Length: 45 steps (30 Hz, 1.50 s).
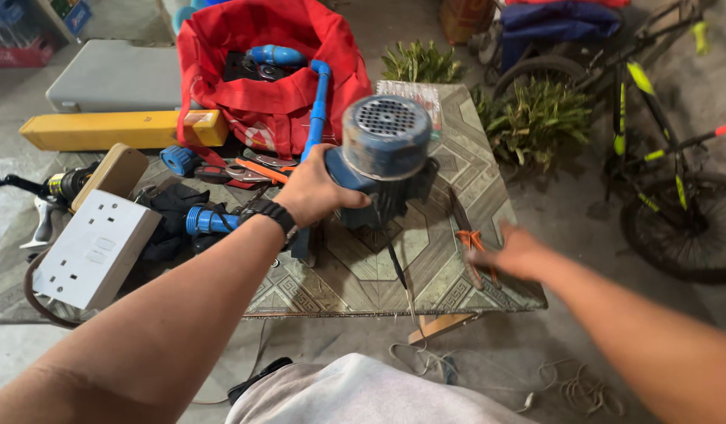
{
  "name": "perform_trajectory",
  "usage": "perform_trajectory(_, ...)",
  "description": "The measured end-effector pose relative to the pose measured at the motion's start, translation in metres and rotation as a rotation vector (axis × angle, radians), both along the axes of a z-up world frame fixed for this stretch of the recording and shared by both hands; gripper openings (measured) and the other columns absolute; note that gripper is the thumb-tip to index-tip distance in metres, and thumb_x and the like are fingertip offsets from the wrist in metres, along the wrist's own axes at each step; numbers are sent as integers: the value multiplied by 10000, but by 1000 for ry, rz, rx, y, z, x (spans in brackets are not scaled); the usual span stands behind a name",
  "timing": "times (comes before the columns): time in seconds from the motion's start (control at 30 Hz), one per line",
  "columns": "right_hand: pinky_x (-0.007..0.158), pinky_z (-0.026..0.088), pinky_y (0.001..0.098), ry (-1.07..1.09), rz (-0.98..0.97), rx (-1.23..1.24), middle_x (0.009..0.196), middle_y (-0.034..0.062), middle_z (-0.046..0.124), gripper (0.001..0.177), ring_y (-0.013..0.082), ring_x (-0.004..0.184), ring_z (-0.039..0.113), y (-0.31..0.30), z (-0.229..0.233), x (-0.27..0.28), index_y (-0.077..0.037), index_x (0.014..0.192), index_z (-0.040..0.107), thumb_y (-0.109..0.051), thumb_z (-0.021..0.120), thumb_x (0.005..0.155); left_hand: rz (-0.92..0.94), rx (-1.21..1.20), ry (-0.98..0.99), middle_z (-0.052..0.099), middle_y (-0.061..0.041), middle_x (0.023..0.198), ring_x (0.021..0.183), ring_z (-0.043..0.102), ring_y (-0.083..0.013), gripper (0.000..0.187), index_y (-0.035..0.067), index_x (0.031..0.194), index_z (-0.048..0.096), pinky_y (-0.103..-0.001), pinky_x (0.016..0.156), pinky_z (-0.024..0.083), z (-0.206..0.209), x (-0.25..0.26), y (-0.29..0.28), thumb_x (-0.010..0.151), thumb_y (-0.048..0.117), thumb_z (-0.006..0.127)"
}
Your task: The person plugs a power strip into a socket, then removes the cover of a blue water pump motor. They use pliers to tap the motor housing, reattach the cover, and mount the motor onto a blue PVC pipe assembly, securing it with bolts.
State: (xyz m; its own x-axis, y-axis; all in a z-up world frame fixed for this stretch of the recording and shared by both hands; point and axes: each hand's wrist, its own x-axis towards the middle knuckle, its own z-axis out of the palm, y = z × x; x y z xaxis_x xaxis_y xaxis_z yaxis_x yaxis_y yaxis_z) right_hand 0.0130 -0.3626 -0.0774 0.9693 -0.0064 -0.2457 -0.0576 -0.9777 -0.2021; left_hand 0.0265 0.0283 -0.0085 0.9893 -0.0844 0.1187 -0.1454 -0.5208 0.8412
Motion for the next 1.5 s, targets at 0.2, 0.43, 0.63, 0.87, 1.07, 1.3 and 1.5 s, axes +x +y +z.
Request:
perform_trajectory(0.2,1071,470,434,21,-94,-144,1444,116,529,1096,308,1396,472,17,-14,-39,-176,1514,453,-646,851,607,-62,13,53,689,-149,1234,1141,685,-225,1090,-37,1413,432,-318,1001,518,-1,5,11,533,361,938)
perform_trajectory(0.43,824,511,446,72,-271,138,1259,231,588,636,338,983,647,14,-29,-27,-11,1288,601,-433,710,824,-86,36,102,680,-137,1220,1127,669,-207,1076,-46,1414,424,-310,994,513,1,5,13,533,295,938)
perform_trajectory(0.63,357,268,273,178,-514,1229,749,37,518,257,116,490,412,-2,3,0,-127,986,555,-335,556,835,-115,9,123,678,-125,1217,1113,666,-198,1060,-49,1406,429,-312,993,515,3,5,13,521,240,938)
perform_trajectory(0.87,695,534,428,-610,264,454,881,84,647,514,238,794,666,56,143,12,-5,1178,629,-448,676,922,-144,-80,158,682,-118,1193,1082,669,-191,1046,-46,1405,430,-315,968,534,4,7,11,513,176,930)
perform_trajectory(1.07,811,532,456,-525,594,123,1144,222,619,772,363,967,654,92,178,2,-45,1504,480,-384,702,846,-187,-80,116,692,-116,1181,1064,674,-196,1026,-53,1389,457,-309,960,540,5,7,12,506,175,927)
perform_trajectory(1.3,858,535,459,-629,550,130,1186,220,608,805,362,1013,651,88,193,1,-32,1556,422,-433,684,909,-137,-5,124,691,-105,1160,1060,675,-193,1037,-37,1398,441,-308,956,529,6,8,11,517,192,937)
perform_trajectory(1.5,855,521,481,-430,669,66,1171,204,604,820,393,1046,636,98,189,-18,-59,1510,435,-408,714,822,-160,-38,114,706,-96,1151,1059,681,-191,1017,-33,1375,464,-304,964,528,5,4,13,504,196,934)
